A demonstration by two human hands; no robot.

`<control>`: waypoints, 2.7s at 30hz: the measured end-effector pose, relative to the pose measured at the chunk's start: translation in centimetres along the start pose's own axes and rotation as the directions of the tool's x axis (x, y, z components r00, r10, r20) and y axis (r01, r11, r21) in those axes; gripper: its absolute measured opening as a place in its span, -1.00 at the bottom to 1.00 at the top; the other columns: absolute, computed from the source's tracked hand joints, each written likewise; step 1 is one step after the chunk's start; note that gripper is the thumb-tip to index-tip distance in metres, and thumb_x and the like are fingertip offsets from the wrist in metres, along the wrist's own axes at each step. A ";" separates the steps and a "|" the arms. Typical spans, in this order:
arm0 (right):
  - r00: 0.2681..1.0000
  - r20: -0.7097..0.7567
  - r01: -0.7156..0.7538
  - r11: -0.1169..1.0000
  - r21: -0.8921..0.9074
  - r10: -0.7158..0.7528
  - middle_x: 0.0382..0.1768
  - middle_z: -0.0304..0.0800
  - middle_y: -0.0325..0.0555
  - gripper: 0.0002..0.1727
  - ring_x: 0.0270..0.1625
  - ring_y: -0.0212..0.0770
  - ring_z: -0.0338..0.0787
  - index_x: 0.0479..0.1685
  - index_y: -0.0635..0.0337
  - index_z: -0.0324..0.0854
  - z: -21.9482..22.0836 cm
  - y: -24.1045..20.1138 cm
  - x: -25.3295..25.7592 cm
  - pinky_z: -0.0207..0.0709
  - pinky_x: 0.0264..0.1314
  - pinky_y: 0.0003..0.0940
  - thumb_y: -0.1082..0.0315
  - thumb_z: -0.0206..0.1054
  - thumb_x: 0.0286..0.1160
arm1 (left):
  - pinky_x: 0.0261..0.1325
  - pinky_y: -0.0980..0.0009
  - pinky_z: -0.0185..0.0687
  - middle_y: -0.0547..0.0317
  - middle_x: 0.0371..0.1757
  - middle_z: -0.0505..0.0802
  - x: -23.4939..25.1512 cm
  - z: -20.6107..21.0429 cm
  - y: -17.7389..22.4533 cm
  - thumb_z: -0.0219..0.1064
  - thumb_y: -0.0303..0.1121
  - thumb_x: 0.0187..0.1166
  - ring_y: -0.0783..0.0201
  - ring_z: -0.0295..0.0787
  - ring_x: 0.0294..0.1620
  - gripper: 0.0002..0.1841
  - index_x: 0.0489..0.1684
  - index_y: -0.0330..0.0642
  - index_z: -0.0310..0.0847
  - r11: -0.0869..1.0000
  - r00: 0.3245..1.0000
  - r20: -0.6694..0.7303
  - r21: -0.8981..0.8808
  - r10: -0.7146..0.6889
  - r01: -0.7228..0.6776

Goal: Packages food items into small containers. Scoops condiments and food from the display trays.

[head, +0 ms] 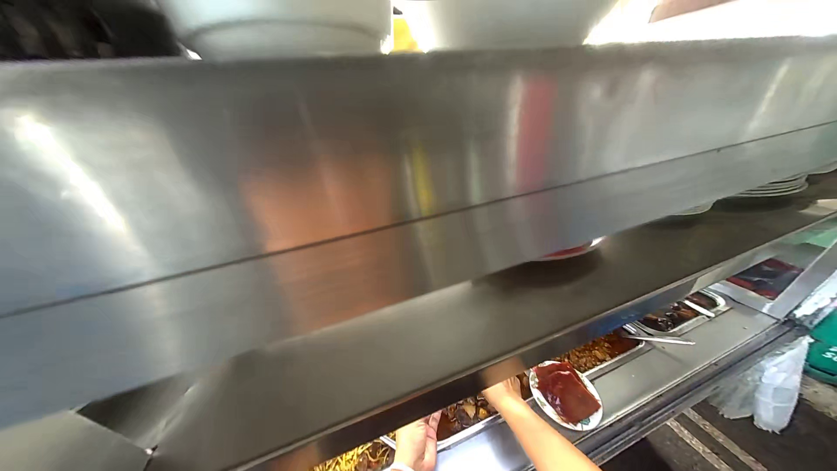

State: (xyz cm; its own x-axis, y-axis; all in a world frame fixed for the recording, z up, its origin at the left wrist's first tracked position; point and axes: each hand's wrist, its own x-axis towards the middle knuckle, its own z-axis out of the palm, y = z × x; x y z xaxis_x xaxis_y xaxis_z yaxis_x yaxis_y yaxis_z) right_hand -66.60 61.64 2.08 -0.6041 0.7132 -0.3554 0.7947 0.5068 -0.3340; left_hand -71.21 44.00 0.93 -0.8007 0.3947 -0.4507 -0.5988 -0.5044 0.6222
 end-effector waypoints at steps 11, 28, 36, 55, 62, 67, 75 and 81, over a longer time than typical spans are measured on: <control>0.999 0.044 -0.027 0.998 0.053 0.025 0.50 0.63 0.14 -0.56 0.52 0.10 0.67 0.47 0.11 0.61 1.0 0.3 1.4 0.54 0.50 0.08 0.26 0.17 0.66 | 0.05 0.26 0.84 -0.26 0.10 0.78 0.3 -0.2 -0.8 0.16 -0.61 0.72 0.01 0.88 -0.03 -0.70 0.36 -0.45 0.34 0.998 0.997 -0.054 -0.003 0.057 -0.057; 0.888 -0.055 0.457 0.867 0.200 -0.456 0.39 0.73 0.18 -0.61 0.55 0.10 0.63 0.33 0.22 0.72 -4.5 1.9 -0.7 0.39 0.65 0.04 0.24 0.13 0.76 | 0.08 0.29 0.80 -0.25 0.16 0.73 2.1 2.7 -3.9 0.15 -0.57 0.74 0.05 0.84 0.00 -0.64 0.45 -0.44 0.31 0.987 0.973 -0.182 -0.049 0.141 -0.153; 0.764 -0.153 0.627 0.777 -0.053 -0.627 0.13 0.87 0.20 -0.58 0.31 0.21 0.80 0.14 0.22 0.80 -5.2 3.4 -1.5 0.58 0.35 0.20 0.20 0.04 0.77 | 0.09 0.28 0.81 -0.23 0.18 0.73 1.6 3.5 -5.0 0.15 -0.58 0.74 0.05 0.84 0.01 -0.63 0.47 -0.42 0.29 0.979 0.970 -0.192 -0.113 0.148 -0.171; 0.909 -0.014 0.406 0.893 -0.196 -0.416 0.54 0.57 0.12 -0.46 0.30 0.19 0.79 0.58 0.10 0.53 -3.0 5.0 3.2 0.64 0.33 0.11 0.55 0.07 0.61 | 0.07 0.29 0.84 -0.25 0.10 0.78 -2.5 3.1 -5.6 0.16 -0.55 0.75 0.04 0.89 -0.04 -0.65 0.44 -0.45 0.30 0.962 0.949 -0.239 -0.130 0.204 -0.240; 0.852 -0.090 0.466 0.824 -0.322 -0.516 0.40 0.68 0.13 -0.45 0.09 0.14 0.87 0.50 0.06 0.63 -4.4 8.0 -1.8 0.73 0.10 0.04 0.63 0.11 0.55 | 0.09 0.26 0.86 -0.26 0.08 0.83 -6.8 3.2 -4.5 0.12 -0.53 0.78 0.00 0.92 -0.03 -0.65 0.46 -0.46 0.31 0.967 0.961 -0.184 -0.116 0.206 -0.229; 0.824 -0.223 0.442 0.837 -0.322 -0.521 0.27 0.72 0.32 -0.56 -0.11 0.26 0.89 0.22 0.18 0.80 -3.2 11.2 -6.9 0.77 -0.12 0.07 0.69 0.22 0.44 | 0.06 0.26 0.87 -0.24 0.00 0.86 -11.0 2.5 -3.1 0.08 -0.54 0.79 0.01 0.94 -0.07 -0.74 0.34 -0.47 0.39 0.970 0.966 -0.145 -0.089 0.213 -0.227; 0.728 -0.388 0.477 0.824 -0.305 -0.565 0.18 0.78 0.36 -0.51 -0.23 0.23 0.92 0.34 0.26 0.73 1.4 12.9 -8.6 0.78 -0.24 0.08 0.72 0.28 0.40 | 0.09 0.23 0.88 -0.24 -0.02 0.89 -18.8 -1.5 -1.1 0.04 -0.55 0.81 -0.02 0.95 -0.06 -0.78 0.26 -0.46 0.43 0.972 0.970 -0.095 -0.050 0.224 -0.230; 0.885 -0.302 0.338 0.935 -0.104 -0.354 0.49 0.51 0.46 -0.39 -0.03 0.35 0.89 0.61 0.29 0.48 4.4 12.2 -10.5 0.76 -0.02 0.17 0.69 0.16 0.49 | 0.08 0.24 0.88 -0.20 -0.07 0.90 -23.8 -5.8 0.2 0.08 -0.55 0.79 0.02 0.96 -0.09 -0.80 0.23 -0.45 0.45 0.971 0.964 -0.131 -0.019 0.233 -0.237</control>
State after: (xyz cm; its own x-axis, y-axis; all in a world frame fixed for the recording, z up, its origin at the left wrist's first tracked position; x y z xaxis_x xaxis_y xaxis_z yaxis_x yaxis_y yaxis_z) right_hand -50.83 58.25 -2.12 -0.7982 0.5987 0.0675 0.5453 0.7655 -0.3416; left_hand -52.40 30.04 8.06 -0.9134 0.1626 -0.3733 -0.3921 -0.5983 0.6988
